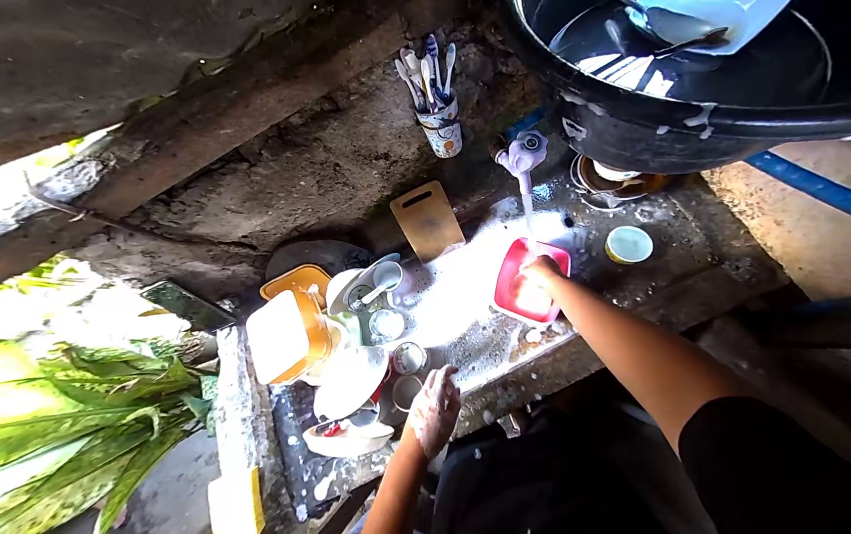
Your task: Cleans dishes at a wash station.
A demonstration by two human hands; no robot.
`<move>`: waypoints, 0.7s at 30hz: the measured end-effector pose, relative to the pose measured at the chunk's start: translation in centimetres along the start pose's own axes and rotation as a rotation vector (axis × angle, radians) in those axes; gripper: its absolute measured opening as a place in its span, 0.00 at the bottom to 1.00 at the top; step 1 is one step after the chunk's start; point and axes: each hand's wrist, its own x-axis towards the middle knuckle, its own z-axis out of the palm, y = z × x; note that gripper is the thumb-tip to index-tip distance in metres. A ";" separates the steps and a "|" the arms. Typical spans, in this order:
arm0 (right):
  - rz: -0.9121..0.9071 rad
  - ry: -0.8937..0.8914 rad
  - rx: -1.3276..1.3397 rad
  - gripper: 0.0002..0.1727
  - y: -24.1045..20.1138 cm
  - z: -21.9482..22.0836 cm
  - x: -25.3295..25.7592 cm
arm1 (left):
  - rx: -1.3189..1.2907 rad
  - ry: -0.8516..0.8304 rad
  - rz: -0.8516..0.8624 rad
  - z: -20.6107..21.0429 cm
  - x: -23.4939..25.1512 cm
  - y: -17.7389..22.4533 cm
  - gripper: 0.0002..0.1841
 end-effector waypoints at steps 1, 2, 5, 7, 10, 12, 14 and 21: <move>-0.038 0.021 -0.008 0.20 -0.6 -0.5 0.0 | 0.016 -0.047 -0.003 0.0 1.3 0.8 0.22; -0.063 0.025 0.006 0.19 -1.3 -1.0 -0.2 | 0.035 -0.097 -0.001 0.0 2.8 1.8 0.21; -0.105 -0.001 0.060 0.20 -3.4 -2.6 -1.2 | 0.140 -0.232 0.061 0.5 8.2 5.2 0.21; -0.136 -0.016 0.068 0.18 -4.0 -3.7 -1.3 | 0.172 -0.255 0.131 1.4 12.0 7.4 0.21; -0.164 -0.011 -0.001 0.18 -5.5 -6.1 -2.4 | 0.030 -0.293 0.158 2.4 17.8 9.9 0.20; -0.173 0.009 -0.030 0.18 -7.3 -7.7 -4.5 | -0.220 -0.302 0.061 3.1 21.9 11.0 0.18; -0.192 -0.015 0.004 0.19 -8.9 -8.8 -6.0 | -0.549 -0.326 -0.164 3.7 25.3 12.0 0.18; -0.290 0.011 -0.096 0.20 -13.4 -11.5 -11.4 | -1.175 -0.234 -0.361 3.9 31.4 14.7 0.18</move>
